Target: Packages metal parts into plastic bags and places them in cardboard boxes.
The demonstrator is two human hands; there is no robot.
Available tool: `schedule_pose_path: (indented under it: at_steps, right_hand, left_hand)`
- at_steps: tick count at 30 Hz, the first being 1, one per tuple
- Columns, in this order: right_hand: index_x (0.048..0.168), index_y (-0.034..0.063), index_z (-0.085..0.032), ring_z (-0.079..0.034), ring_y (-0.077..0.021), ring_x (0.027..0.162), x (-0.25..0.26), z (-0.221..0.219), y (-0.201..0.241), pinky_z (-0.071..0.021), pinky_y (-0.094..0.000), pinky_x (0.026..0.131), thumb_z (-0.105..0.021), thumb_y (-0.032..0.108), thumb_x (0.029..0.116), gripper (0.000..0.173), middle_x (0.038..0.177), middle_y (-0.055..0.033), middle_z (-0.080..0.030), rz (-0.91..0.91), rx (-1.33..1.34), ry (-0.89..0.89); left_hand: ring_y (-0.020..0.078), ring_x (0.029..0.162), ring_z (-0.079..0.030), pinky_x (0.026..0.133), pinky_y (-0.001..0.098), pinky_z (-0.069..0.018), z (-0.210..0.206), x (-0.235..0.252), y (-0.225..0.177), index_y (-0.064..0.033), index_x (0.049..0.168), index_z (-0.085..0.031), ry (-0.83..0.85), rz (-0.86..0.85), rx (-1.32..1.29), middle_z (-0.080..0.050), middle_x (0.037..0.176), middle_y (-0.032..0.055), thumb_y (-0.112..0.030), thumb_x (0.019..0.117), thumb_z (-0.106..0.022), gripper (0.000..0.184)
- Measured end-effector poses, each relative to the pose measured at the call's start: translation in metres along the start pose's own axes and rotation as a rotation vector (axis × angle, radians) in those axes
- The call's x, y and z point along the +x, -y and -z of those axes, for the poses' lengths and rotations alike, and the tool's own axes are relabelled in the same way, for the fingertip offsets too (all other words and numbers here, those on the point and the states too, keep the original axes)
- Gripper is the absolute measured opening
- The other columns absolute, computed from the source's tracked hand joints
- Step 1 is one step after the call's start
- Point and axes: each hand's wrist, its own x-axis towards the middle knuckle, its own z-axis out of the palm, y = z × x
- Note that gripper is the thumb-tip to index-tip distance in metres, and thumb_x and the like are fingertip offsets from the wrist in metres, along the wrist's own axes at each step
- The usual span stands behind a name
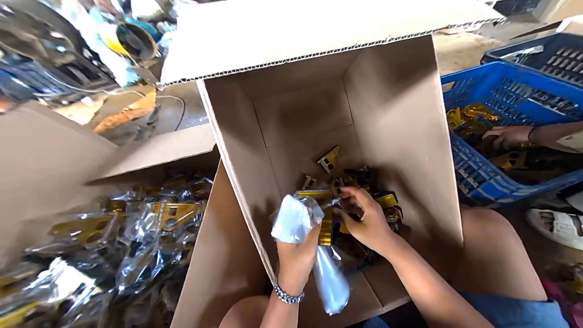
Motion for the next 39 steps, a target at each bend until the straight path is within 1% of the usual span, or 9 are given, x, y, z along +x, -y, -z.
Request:
schedule_pose_path:
  at_steps: [7, 11, 14, 19, 24, 26, 29, 34, 39]
  right_hand:
    - [0.084, -0.0021, -0.07, -0.07, -0.0262, 0.082, -0.025, -0.008, 0.02, -0.0602, -0.0323, 0.076, -0.061, -0.003, 0.0829, 0.009, 0.088, -0.018, -0.068, 0.317, -0.306, 0.042]
    - [0.127, -0.0086, -0.061, -0.065, -0.0137, 0.106, -0.027, 0.011, 0.015, -0.0566, -0.0242, 0.089, -0.056, 0.019, 0.1024, 0.038, 0.122, -0.018, -0.063, -0.204, 0.282, 0.161]
    - [0.146, 0.0, -0.042, -0.069, -0.0166, 0.107, -0.022, 0.021, 0.014, -0.0624, -0.0342, 0.089, -0.074, 0.02, 0.0896, 0.068, 0.128, -0.0101, -0.062, -0.544, 0.696, 0.173]
    - [0.122, -0.0021, -0.069, -0.073, -0.0193, 0.091, -0.009, 0.073, -0.001, -0.0619, -0.037, 0.086, -0.076, 0.019, 0.09, 0.039, 0.109, -0.0145, -0.073, -0.365, -0.122, 0.336]
    - [0.091, 0.0003, -0.075, -0.071, -0.0298, 0.076, 0.022, 0.138, 0.052, -0.0572, -0.0485, 0.072, -0.069, 0.012, 0.0901, 0.013, 0.083, -0.0161, -0.072, 0.043, -0.613, 0.552]
    - [0.108, 0.0068, -0.075, -0.071, -0.0066, 0.086, 0.031, 0.136, 0.066, -0.0608, -0.0224, 0.074, -0.065, 0.017, 0.0969, 0.018, 0.105, -0.0037, -0.075, 0.307, -0.073, 0.326]
    - [0.146, 0.021, -0.052, -0.064, -0.0227, 0.124, 0.03, 0.099, 0.072, -0.0611, -0.0393, 0.096, -0.066, 0.031, 0.0997, 0.05, 0.153, -0.0028, -0.051, 0.118, 0.438, 0.41]
    - [0.104, -0.0002, -0.072, -0.069, -0.0012, 0.082, -0.025, 0.028, 0.009, -0.059, -0.019, 0.077, -0.071, 0.015, 0.0932, 0.019, 0.094, -0.0019, -0.073, -0.196, 0.161, 0.447]
    - [0.102, 0.0098, -0.073, -0.067, -0.0013, 0.074, -0.038, 0.049, -0.005, -0.0588, -0.0219, 0.07, -0.064, 0.01, 0.0976, 0.01, 0.085, 0.0078, -0.073, -0.373, 0.583, 0.574]
  left_hand:
    - [-0.0033, 0.094, -0.066, 0.088, 0.018, -0.0561, -0.009, 0.005, 0.003, 0.0078, 0.113, -0.055, -0.139, -0.063, 0.004, -0.068, 0.096, -0.0058, 0.01, 0.0826, -0.062, 0.032]
    - [-0.0026, 0.098, -0.066, 0.092, 0.0202, -0.0563, -0.005, -0.005, 0.012, 0.009, 0.114, -0.058, 0.04, -0.134, 0.023, -0.071, 0.101, -0.0051, 0.004, 0.0874, -0.064, 0.027]
    - [0.0031, 0.097, -0.07, 0.09, 0.0239, -0.0589, -0.007, -0.012, 0.011, 0.0082, 0.114, -0.064, 0.285, 0.058, 0.084, -0.074, 0.102, 0.0024, -0.001, 0.0882, -0.07, 0.028]
    - [0.0173, 0.088, -0.075, 0.084, 0.0347, -0.063, 0.01, -0.004, -0.011, 0.0057, 0.125, -0.059, 0.506, 0.417, 0.044, -0.077, 0.1, 0.0075, -0.001, 0.0964, -0.055, 0.029]
    - [0.0119, 0.091, -0.07, 0.088, 0.0336, -0.0574, 0.028, -0.004, -0.017, 0.0019, 0.112, -0.068, 0.623, 0.457, 0.59, -0.073, 0.099, 0.0079, -0.016, 0.0773, -0.085, 0.042]
    - [0.0203, 0.101, -0.069, 0.095, 0.0416, -0.0547, 0.023, -0.003, -0.013, 0.0038, 0.116, -0.067, 0.679, 0.481, 0.696, -0.072, 0.106, 0.0149, -0.021, 0.0771, -0.086, 0.05]
    - [0.0204, 0.102, -0.069, 0.096, 0.0402, -0.0537, 0.018, -0.01, -0.005, 0.0052, 0.117, -0.067, 0.645, 0.444, 0.662, -0.072, 0.107, 0.0164, -0.022, 0.0805, -0.084, 0.048]
    - [0.0001, 0.088, -0.069, 0.085, 0.0203, -0.0577, 0.003, -0.023, 0.013, 0.0044, 0.105, -0.069, 0.442, 0.197, 0.259, -0.074, 0.093, 0.0016, -0.005, 0.0715, -0.084, 0.038]
    - [0.002, 0.058, -0.059, 0.054, 0.0186, -0.0512, 0.008, -0.013, -0.015, -0.0096, 0.102, -0.065, 0.597, 0.742, -0.164, -0.069, 0.08, -0.0037, -0.005, 0.0885, -0.072, 0.016]
